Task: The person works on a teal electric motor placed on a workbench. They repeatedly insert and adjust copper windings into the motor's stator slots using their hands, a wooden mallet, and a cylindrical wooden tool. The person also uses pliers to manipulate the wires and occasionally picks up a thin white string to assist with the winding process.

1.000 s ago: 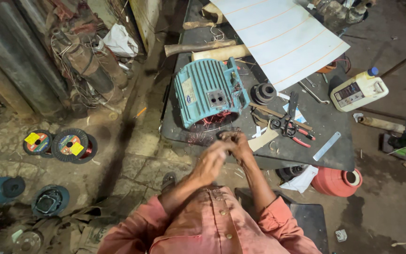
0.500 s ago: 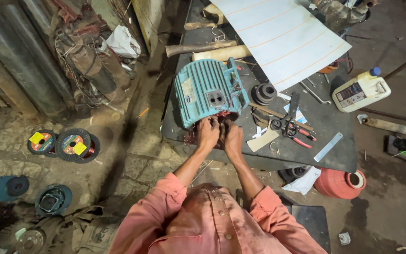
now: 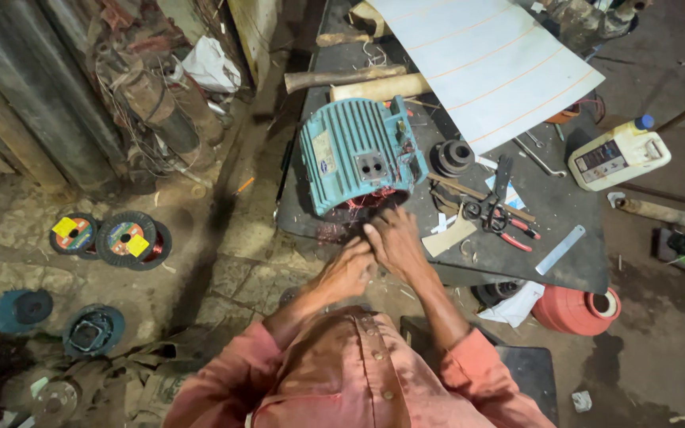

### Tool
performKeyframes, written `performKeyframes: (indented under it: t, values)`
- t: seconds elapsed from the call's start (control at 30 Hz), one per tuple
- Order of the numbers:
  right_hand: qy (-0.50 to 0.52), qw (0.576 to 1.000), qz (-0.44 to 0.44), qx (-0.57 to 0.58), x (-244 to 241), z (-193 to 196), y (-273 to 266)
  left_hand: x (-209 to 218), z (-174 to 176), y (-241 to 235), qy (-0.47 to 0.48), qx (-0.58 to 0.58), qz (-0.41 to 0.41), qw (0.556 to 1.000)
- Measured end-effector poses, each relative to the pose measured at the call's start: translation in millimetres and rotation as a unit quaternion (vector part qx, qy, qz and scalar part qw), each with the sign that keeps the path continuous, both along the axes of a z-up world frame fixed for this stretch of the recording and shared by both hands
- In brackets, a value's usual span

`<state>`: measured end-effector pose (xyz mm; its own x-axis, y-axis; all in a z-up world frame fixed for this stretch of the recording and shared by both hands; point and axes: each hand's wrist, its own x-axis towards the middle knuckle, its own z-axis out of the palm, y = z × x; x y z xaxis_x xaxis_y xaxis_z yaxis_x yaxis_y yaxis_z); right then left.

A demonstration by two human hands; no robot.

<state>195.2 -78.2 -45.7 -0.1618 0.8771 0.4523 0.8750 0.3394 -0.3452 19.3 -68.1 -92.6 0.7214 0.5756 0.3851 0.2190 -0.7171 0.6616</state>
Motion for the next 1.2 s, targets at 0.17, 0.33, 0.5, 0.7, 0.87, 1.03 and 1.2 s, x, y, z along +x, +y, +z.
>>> performKeyframes:
  t: [0.17,0.33,0.5,0.7,0.87,1.03,1.2]
  values:
    - [-0.086,0.923,-0.226,-0.301,31,7,-47,-32,-18,-7,0.032,0.116,-0.041,0.992]
    - [0.004,0.984,-0.172,-0.055,31,21,-69,-25,-40,-24,0.077,0.095,-0.095,0.988]
    - [0.278,0.949,-0.118,-0.096,12,-9,-14,-8,-10,-29,0.069,-0.062,-0.049,0.995]
    - [0.676,0.69,-0.107,-0.234,-2,-73,21,-3,35,-6,0.004,-0.074,0.159,0.985]
    - [0.781,0.605,-0.098,-0.123,-18,-89,22,14,22,12,0.099,-0.108,0.19,0.971]
    - [0.573,0.801,-0.16,-0.075,-20,-95,23,22,-5,18,0.149,-0.015,0.211,0.966]
    - [0.587,0.771,-0.202,-0.143,-9,-98,36,18,-15,24,0.176,-0.021,0.246,0.953]
